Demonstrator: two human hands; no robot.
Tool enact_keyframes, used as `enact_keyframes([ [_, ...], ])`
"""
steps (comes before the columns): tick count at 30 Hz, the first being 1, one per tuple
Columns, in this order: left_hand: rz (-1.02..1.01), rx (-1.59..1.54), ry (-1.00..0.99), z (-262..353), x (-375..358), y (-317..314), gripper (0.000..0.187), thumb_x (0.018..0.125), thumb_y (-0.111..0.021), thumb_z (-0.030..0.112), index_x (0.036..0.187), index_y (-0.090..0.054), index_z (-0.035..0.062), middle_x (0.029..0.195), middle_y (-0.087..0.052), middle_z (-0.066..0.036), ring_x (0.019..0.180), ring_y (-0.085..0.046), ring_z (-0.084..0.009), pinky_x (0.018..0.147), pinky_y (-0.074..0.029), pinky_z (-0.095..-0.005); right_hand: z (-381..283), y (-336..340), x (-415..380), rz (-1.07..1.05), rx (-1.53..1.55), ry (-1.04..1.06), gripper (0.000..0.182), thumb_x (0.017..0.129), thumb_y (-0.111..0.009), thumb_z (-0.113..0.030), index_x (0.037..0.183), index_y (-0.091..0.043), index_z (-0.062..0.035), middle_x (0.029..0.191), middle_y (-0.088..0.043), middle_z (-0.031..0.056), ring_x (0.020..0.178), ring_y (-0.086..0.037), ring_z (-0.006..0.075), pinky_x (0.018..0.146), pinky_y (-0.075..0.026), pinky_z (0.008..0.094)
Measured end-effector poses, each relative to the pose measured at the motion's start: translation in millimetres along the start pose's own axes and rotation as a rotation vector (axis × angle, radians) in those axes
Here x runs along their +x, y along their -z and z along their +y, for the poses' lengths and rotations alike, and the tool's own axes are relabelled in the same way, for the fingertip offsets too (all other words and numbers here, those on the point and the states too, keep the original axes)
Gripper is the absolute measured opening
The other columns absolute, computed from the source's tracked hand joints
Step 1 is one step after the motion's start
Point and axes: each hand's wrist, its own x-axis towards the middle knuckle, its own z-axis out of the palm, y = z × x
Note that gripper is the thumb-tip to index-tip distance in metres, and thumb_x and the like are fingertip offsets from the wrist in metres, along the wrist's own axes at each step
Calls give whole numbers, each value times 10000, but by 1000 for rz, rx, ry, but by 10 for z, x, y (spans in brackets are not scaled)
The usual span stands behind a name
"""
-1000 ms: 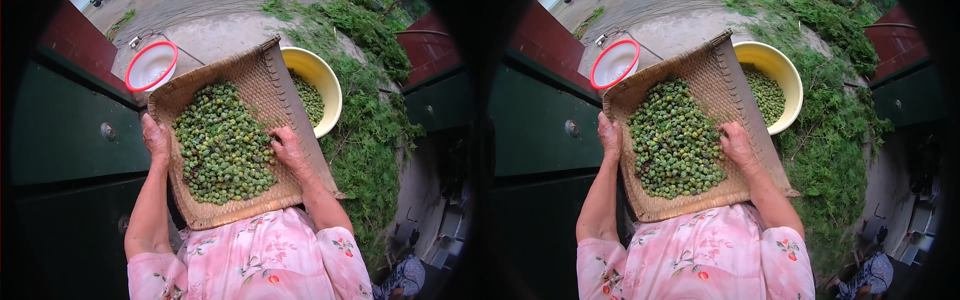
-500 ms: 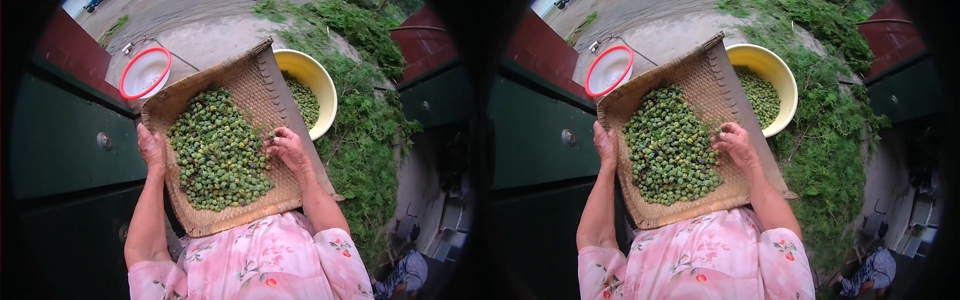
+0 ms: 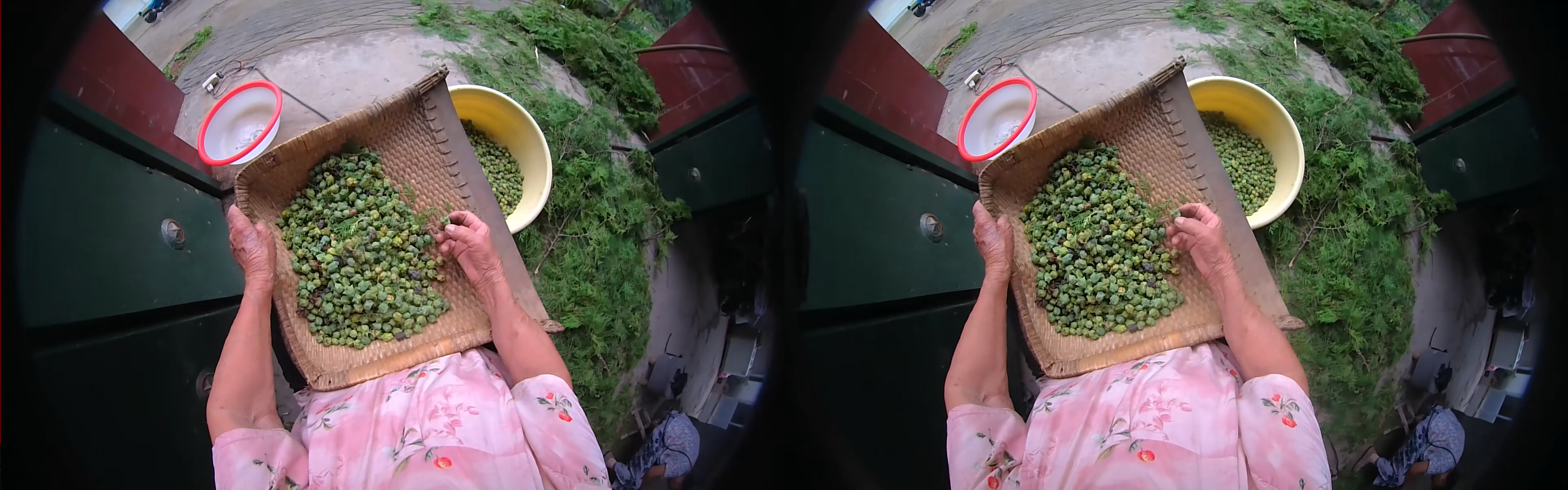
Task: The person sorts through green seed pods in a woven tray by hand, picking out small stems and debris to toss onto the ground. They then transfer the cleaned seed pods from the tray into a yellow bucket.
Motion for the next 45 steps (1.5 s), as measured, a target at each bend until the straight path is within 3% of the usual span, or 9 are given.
enact_keyframes([
  [7,-8,-3,17,-64,15,-54,353,762,-565,74,1089,-473,-24,998,-602,-252,932,-585,-429,803,-453,-478,-75,-7,27,-44,70,7,156,828,-626,-56,972,-579,-19,880,-638,75,793,-640,186,627,-506,271],
  [16,-2,13,-8,-58,10,-50,379,759,-577,69,1110,-464,-17,1006,-602,-255,931,-582,-434,809,-452,-480,162,2,283,90,-1316,505,195,756,-667,-122,929,-664,-30,792,-636,151,753,-624,290,731,-483,390],
  [19,-9,2,-5,-37,11,-29,385,757,-583,65,1113,-463,-18,1003,-602,-255,932,-582,-433,810,-454,-477,162,5,290,149,-1167,479,156,781,-660,-110,894,-648,-3,785,-648,133,787,-642,269,695,-511,363],
  [25,-24,0,24,1,8,-11,384,758,-580,67,1112,-461,-22,995,-603,-255,932,-586,-428,811,-457,-473,-210,87,61,-3,208,43,97,845,-597,-38,939,-578,-31,861,-651,102,809,-654,235,589,-536,298],
  [29,-45,-10,21,-5,18,-1,406,760,-580,69,1134,-458,-30,1007,-603,-260,938,-587,-427,813,-462,-471,-189,301,125,-91,216,27,126,838,-617,-29,962,-601,-25,890,-654,84,772,-642,224,581,-515,303],
  [32,-13,14,-14,-86,18,-55,430,759,-580,72,1157,-454,-34,1012,-601,-266,941,-588,-428,811,-465,-470,-240,40,30,134,-661,-6,158,801,-666,-52,955,-654,-19,888,-659,92,756,-629,242,616,-503,324],
  [35,-33,8,-2,-119,32,-70,451,758,-583,77,1175,-450,-31,1015,-600,-270,941,-587,-431,815,-465,-471,51,154,104,-11,-1218,585,188,760,-702,-84,942,-690,-39,872,-651,115,747,-618,244,656,-488,341],
  [39,-55,14,25,-61,31,-34,449,760,-576,79,1176,-448,-32,1019,-598,-273,945,-584,-435,820,-462,-474,153,126,150,50,-1370,552,124,772,-666,-83,885,-682,-35,851,-638,124,821,-632,242,731,-486,356],
  [45,-19,19,-4,-90,8,-73,422,760,-561,70,1156,-453,-27,1010,-599,-274,940,-580,-442,814,-457,-485,-172,139,-14,-7,-144,-48,85,810,-613,-30,893,-616,-10,850,-634,75,728,-644,180,564,-500,281],
])
